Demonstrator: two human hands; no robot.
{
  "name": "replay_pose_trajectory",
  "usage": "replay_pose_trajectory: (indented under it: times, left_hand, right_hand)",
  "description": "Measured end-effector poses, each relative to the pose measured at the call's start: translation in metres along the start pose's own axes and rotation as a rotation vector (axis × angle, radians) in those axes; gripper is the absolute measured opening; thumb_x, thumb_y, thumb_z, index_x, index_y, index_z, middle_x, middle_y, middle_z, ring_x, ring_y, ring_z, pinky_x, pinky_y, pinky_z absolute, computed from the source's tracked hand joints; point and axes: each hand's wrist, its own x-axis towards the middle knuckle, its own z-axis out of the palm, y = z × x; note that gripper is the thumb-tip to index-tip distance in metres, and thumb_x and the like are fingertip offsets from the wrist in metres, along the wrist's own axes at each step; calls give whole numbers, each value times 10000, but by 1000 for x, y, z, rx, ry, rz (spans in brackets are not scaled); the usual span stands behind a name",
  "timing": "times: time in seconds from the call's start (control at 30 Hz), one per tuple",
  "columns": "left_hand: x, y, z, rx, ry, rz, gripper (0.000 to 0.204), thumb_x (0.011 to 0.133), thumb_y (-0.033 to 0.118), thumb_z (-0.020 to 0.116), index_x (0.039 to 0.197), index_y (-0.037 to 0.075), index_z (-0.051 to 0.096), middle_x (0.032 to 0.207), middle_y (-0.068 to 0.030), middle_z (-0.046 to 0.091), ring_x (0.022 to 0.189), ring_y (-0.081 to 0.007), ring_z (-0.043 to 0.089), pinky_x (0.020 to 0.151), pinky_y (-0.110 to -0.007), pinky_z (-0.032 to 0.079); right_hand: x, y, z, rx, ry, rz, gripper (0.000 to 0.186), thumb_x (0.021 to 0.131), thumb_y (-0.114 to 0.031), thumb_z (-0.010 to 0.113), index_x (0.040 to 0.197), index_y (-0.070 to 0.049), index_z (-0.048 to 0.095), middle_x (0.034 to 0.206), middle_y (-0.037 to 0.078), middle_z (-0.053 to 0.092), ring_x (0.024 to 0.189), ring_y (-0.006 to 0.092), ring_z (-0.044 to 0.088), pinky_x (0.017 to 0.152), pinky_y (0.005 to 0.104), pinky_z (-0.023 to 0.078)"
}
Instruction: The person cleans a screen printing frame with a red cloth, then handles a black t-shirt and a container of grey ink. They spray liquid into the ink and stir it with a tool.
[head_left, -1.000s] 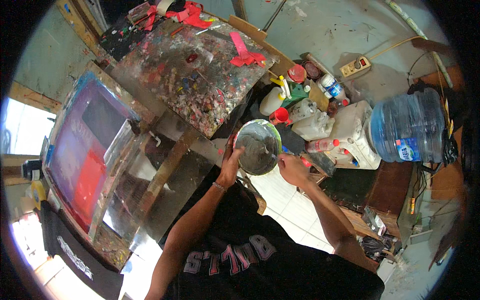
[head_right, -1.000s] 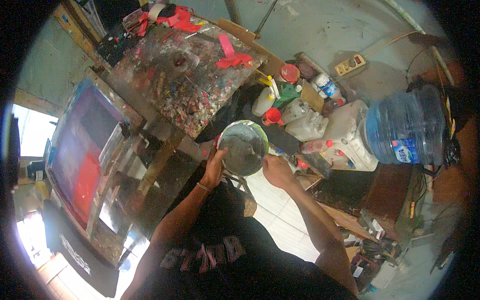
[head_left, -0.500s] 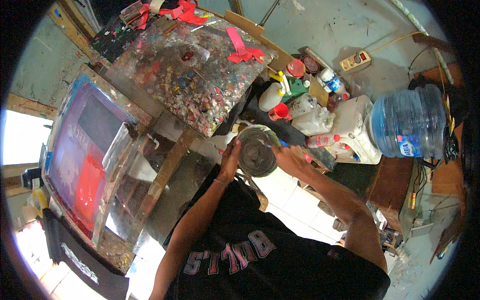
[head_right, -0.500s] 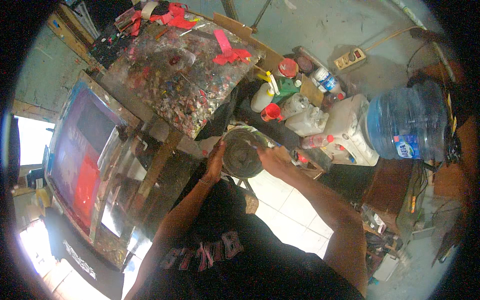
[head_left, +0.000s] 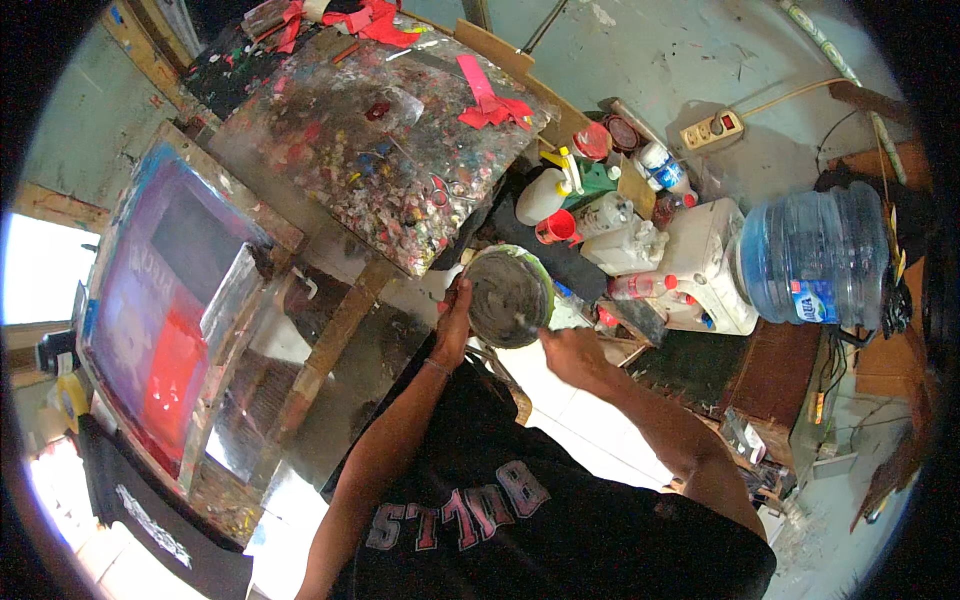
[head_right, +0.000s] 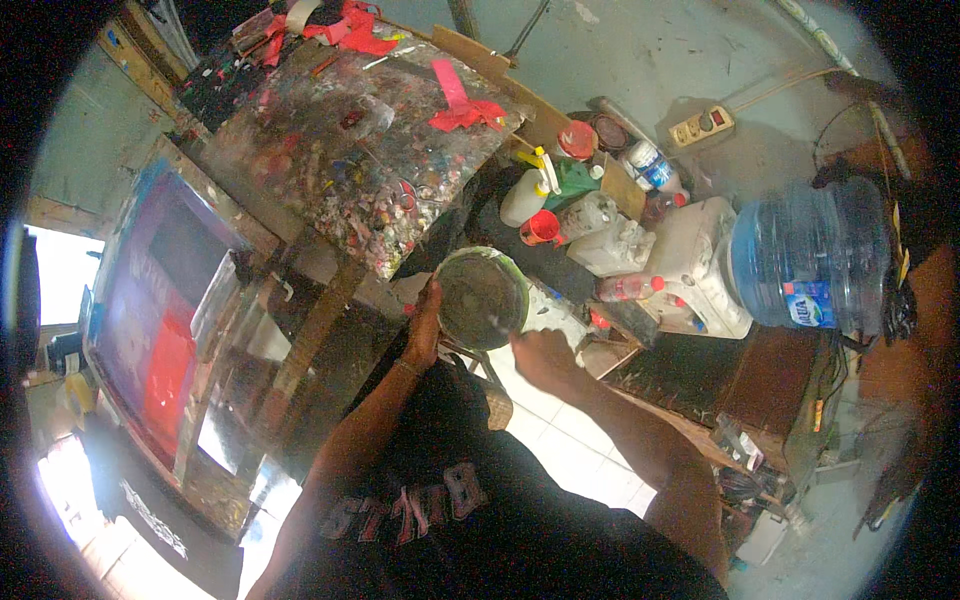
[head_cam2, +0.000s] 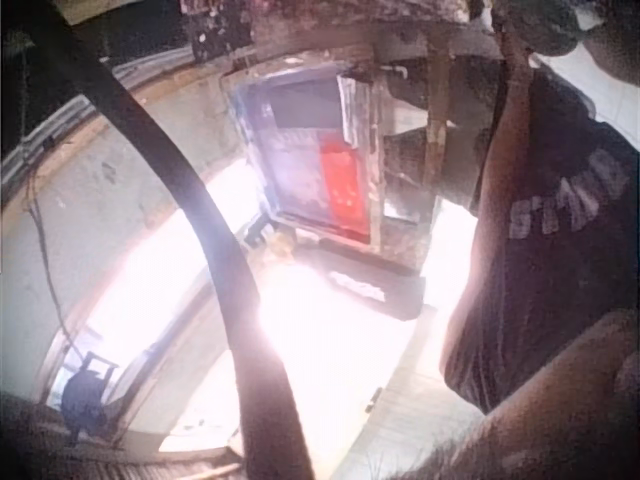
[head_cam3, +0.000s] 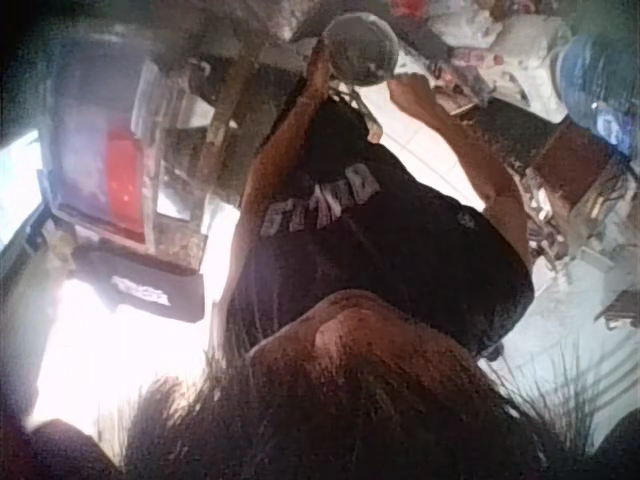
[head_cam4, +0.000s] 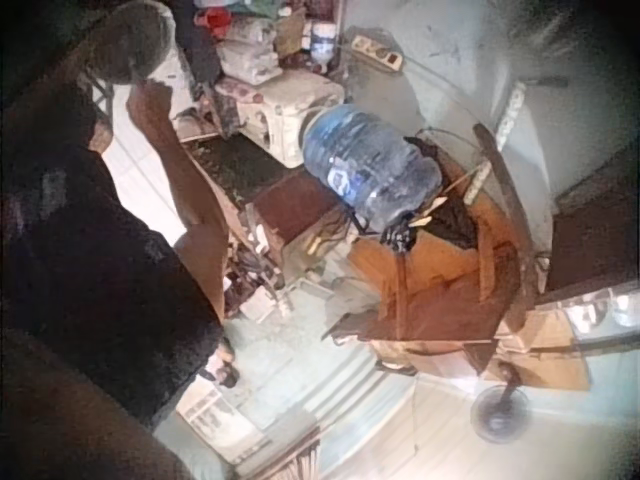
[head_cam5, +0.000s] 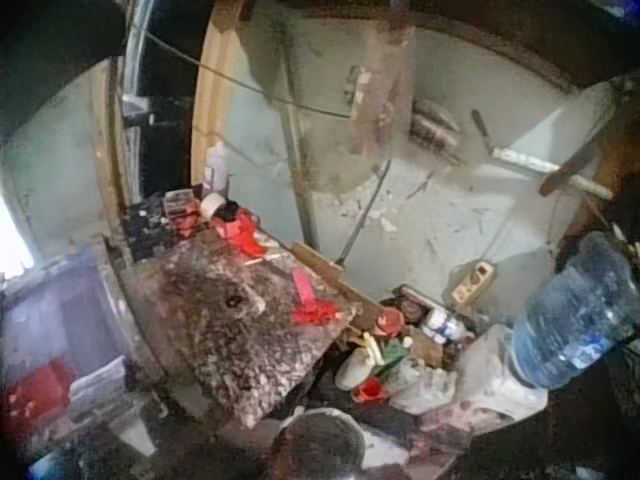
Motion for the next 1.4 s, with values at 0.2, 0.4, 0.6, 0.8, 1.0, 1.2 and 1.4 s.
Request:
replay_pose_trajectory:
  times: [0.2,0.4,0.6,0.8,1.0,1.2,1.4]
  left_hand:
    - [-3,1,2,80,17,-25,726,1000,555,491,1535,85,348,1549,-100,374,1406,-249,359,1148,-381,294]
    - [-4,9,5,182,-7,137,646,1010,480,530,1491,64,413,1457,-104,487,1330,-230,446,1107,-349,338]
    - [-8,4,11,306,66,281,563,1031,418,510,1452,47,456,1409,-114,530,1295,-223,480,1091,-341,350]
    - [-3,0,4,365,-16,249,597,1029,473,484,1467,70,449,1418,-135,526,1305,-252,486,1097,-352,352]
    - [4,-2,0,227,91,80,703,977,614,495,1487,132,448,1428,-100,521,1241,-222,514,1023,-325,407]
    - [-1,-1,-2,144,84,25,754,945,665,511,1512,176,420,1482,-69,459,1241,-198,512,937,-317,475]
    - [-1,0,-4,88,26,7,762,970,639,481,1549,161,349,1540,-92,390,1389,-245,383,1079,-379,394]
  right_hand:
    - [19,15,-17,-60,349,-92,271,903,-133,546,1139,-47,648,626,125,650,603,340,686,498,492,513]
    - [24,48,1,-203,-10,-14,288,886,-111,529,1114,-11,673,780,223,692,702,365,708,644,512,553]
    - [4,-14,46,840,-60,431,210,850,-91,566,871,27,739,633,140,640,527,274,597,488,391,448]
    - [34,-21,27,2266,-333,784,161,999,-190,519,981,-33,549,551,-76,262,414,75,206,362,261,175]
    - [9,13,19,213,148,152,217,920,-146,539,1041,20,609,693,210,659,685,356,678,608,510,508]
    - [-3,1,18,132,149,48,186,910,-129,516,1021,-34,631,678,209,658,668,391,691,602,543,531]
    - [-3,-12,10,209,68,74,131,942,-139,520,903,-56,614,651,197,639,646,397,680,572,543,517]
